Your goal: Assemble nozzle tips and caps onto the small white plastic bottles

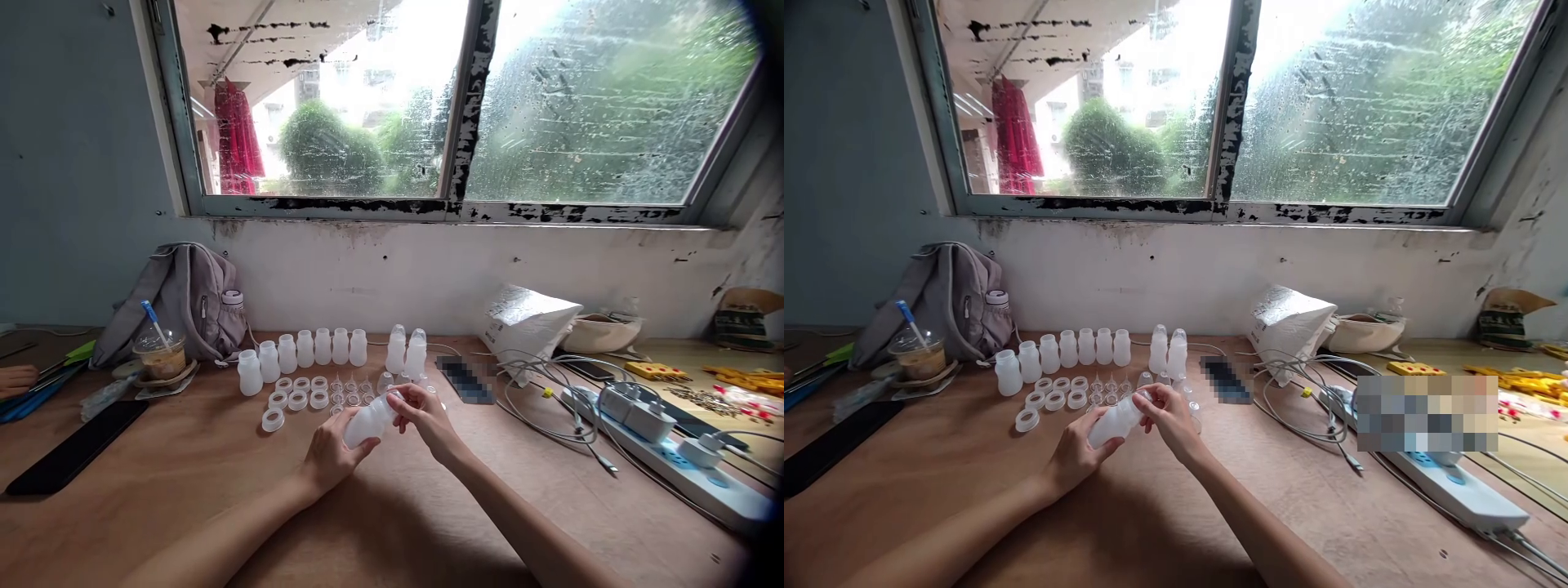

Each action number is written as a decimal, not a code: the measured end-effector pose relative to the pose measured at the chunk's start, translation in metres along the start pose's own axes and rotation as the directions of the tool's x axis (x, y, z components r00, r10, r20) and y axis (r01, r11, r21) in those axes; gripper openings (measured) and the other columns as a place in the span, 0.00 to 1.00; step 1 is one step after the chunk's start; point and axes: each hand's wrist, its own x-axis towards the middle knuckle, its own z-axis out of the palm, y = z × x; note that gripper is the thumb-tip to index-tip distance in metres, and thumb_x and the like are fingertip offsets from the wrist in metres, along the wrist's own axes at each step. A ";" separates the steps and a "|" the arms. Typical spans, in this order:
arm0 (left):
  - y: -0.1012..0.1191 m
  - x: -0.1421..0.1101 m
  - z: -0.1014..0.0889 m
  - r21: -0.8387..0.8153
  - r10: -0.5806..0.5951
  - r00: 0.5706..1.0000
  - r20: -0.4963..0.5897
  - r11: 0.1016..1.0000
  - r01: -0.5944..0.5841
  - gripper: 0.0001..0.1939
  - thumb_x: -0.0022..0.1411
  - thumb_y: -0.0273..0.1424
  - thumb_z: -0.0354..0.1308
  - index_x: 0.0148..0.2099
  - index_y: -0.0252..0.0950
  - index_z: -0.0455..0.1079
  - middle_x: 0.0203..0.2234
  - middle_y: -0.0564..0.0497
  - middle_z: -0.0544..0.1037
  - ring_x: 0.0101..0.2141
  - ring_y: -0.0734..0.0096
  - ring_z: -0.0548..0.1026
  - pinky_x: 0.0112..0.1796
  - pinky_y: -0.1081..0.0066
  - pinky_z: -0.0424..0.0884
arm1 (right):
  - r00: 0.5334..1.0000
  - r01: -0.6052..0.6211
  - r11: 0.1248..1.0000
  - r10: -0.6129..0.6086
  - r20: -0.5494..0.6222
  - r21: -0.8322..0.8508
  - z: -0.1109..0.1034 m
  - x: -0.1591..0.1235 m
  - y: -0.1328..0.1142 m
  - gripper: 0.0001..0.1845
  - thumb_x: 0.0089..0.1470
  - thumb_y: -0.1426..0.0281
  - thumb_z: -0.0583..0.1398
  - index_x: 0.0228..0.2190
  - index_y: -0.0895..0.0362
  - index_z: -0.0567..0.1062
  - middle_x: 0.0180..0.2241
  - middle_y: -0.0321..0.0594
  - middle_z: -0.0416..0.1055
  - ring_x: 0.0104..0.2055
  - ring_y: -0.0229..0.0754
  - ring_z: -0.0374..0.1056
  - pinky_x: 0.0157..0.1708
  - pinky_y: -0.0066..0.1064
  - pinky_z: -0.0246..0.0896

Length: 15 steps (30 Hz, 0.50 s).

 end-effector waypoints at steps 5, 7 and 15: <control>-0.002 0.001 -0.002 -0.102 -0.070 0.997 0.031 0.992 0.073 0.18 0.49 0.40 0.57 0.42 0.38 0.64 0.30 0.52 0.73 0.29 0.69 0.70 0.30 0.73 0.66 | 1.000 0.027 1.000 -0.027 0.007 0.014 0.001 -0.002 -0.001 0.18 0.43 0.58 0.59 0.32 0.60 0.70 0.23 0.37 0.66 0.20 0.35 0.62 0.17 0.27 0.58; -0.002 0.002 -0.003 -0.160 -0.089 0.994 0.070 0.982 0.099 0.17 0.50 0.40 0.56 0.41 0.37 0.64 0.29 0.52 0.73 0.28 0.70 0.70 0.29 0.74 0.65 | 0.999 0.024 0.999 -0.025 0.024 0.033 -0.001 -0.002 -0.002 0.18 0.44 0.59 0.59 0.32 0.60 0.70 0.21 0.36 0.65 0.20 0.35 0.61 0.17 0.27 0.58; 0.005 0.000 -0.003 -0.276 -0.106 0.987 0.123 0.951 0.137 0.16 0.53 0.41 0.53 0.40 0.35 0.65 0.30 0.51 0.73 0.31 0.69 0.71 0.31 0.75 0.65 | 0.996 0.002 1.000 -0.003 0.093 0.007 -0.007 0.000 -0.011 0.18 0.44 0.58 0.59 0.30 0.60 0.70 0.19 0.35 0.65 0.19 0.35 0.62 0.17 0.26 0.57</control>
